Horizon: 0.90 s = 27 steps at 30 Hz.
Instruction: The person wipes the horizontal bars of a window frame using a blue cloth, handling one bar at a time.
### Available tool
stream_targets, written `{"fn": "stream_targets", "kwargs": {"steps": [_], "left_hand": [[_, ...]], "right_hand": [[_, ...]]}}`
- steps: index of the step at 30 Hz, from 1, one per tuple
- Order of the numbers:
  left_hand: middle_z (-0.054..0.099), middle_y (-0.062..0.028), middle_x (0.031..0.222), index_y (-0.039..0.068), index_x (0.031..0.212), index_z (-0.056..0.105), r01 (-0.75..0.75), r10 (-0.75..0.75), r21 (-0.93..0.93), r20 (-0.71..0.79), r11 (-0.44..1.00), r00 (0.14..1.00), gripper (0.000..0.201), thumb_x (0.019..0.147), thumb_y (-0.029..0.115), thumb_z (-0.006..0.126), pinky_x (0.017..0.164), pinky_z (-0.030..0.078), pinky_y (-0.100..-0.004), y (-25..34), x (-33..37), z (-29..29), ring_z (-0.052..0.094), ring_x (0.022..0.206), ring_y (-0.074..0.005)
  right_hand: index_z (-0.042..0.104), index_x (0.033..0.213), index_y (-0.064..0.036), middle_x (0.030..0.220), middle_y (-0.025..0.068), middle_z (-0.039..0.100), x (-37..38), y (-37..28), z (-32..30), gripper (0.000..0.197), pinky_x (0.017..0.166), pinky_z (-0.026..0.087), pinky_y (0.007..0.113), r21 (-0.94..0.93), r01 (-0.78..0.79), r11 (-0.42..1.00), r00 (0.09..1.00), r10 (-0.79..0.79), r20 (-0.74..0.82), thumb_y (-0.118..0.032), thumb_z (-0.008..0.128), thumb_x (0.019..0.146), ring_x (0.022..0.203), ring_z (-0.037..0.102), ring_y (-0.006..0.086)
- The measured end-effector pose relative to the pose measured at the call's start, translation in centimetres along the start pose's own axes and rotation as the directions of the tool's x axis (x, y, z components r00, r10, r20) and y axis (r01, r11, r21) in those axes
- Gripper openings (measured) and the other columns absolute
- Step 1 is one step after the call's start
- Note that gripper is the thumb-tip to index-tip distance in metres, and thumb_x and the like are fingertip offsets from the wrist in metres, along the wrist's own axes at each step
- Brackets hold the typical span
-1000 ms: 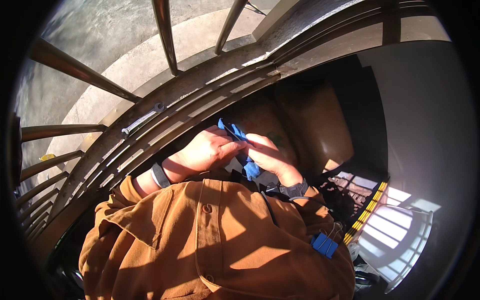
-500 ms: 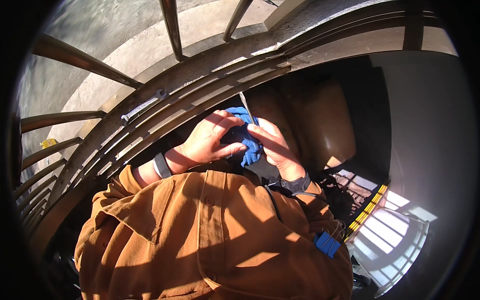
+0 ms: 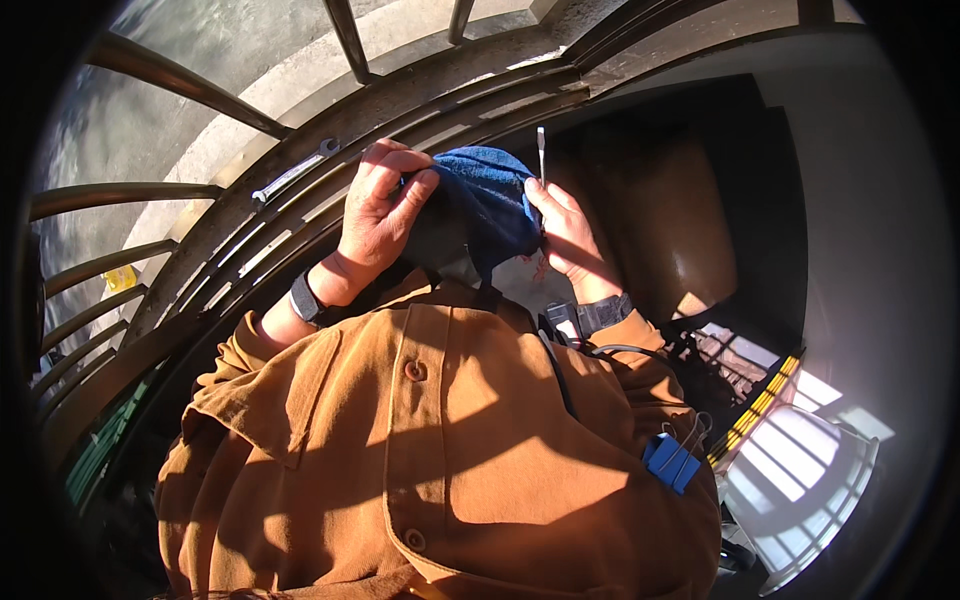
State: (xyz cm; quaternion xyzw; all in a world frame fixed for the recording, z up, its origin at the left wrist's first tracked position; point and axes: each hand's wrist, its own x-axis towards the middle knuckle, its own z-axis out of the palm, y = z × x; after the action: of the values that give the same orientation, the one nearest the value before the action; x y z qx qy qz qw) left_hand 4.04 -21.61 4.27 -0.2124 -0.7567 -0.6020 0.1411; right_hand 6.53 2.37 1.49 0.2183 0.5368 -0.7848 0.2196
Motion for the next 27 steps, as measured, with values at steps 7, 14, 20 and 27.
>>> {"fn": "stream_targets", "kwargs": {"steps": [7, 14, 20, 27], "left_hand": [[0.058, -0.0072, 0.108, 0.005, 0.097, 0.054, 0.457, -0.419, -0.542, 0.2, 0.706, 0.886, 0.016, 0.095, 0.019, 0.047, 0.086, 0.04, -0.0282, -0.1, -1.5, -0.9, 0.052, 0.094, -0.0133], [0.058, -0.0065, 0.11, 0.008, 0.121, 0.043, 0.762, -0.544, -0.484, 0.534, 0.431, 0.647, 0.041, 0.091, 0.035, 0.054, 0.07, 0.048, -0.0264, 2.1, -4.2, -0.8, 0.055, 0.094, -0.0141], [0.061, -0.0011, 0.095, 0.004, 0.113, 0.057, 0.753, -0.572, -0.16, 0.556, 0.638, 0.603, 0.037, 0.082, 0.021, 0.067, 0.081, 0.043, -0.023, 2.3, -6.3, -2.3, 0.053, 0.087, -0.0076], [0.056, 0.0022, 0.076, 0.005, 0.103, 0.062, 0.664, -0.504, -0.137, 0.544, 0.735, 0.671, 0.028, 0.081, 0.022, 0.069, 0.064, 0.042, -0.0216, 1.4, -8.3, -5.6, 0.048, 0.071, -0.0055]], "right_hand": [[0.055, 0.108, 0.0002, 0.103, 0.0093, 0.061, -1.8, -0.9, -0.6, 0.027, 0.085, 0.047, 0.029, 0.181, 0.082, 0.98, 0.99, -0.1, 0.095, -0.022, 0.046, 0.095, 0.094, 0.059, 0.0172], [0.057, 0.107, -0.0002, 0.098, 0.0069, 0.063, -3.3, -1.3, 4.1, 0.027, 0.079, 0.048, 0.026, -0.014, 0.109, 0.994, 0.931, -0.098, 0.351, -0.023, 0.051, 0.093, 0.088, 0.06, 0.0126], [0.061, 0.101, 0.0005, 0.089, 0.0024, 0.063, -2.7, -0.6, 4.6, 0.03, 0.075, 0.046, 0.023, -0.563, 0.34, 0.754, 0.915, -0.127, 0.383, -0.027, 0.054, 0.092, 0.08, 0.056, 0.0083], [0.061, 0.095, -0.0011, 0.071, -0.0019, 0.053, -4.0, 0.6, 6.2, 0.025, 0.06, 0.04, 0.022, -0.743, 0.431, 0.512, 0.9, -0.189, 0.392, -0.025, 0.058, 0.09, 0.066, 0.045, 0.0056]]}}
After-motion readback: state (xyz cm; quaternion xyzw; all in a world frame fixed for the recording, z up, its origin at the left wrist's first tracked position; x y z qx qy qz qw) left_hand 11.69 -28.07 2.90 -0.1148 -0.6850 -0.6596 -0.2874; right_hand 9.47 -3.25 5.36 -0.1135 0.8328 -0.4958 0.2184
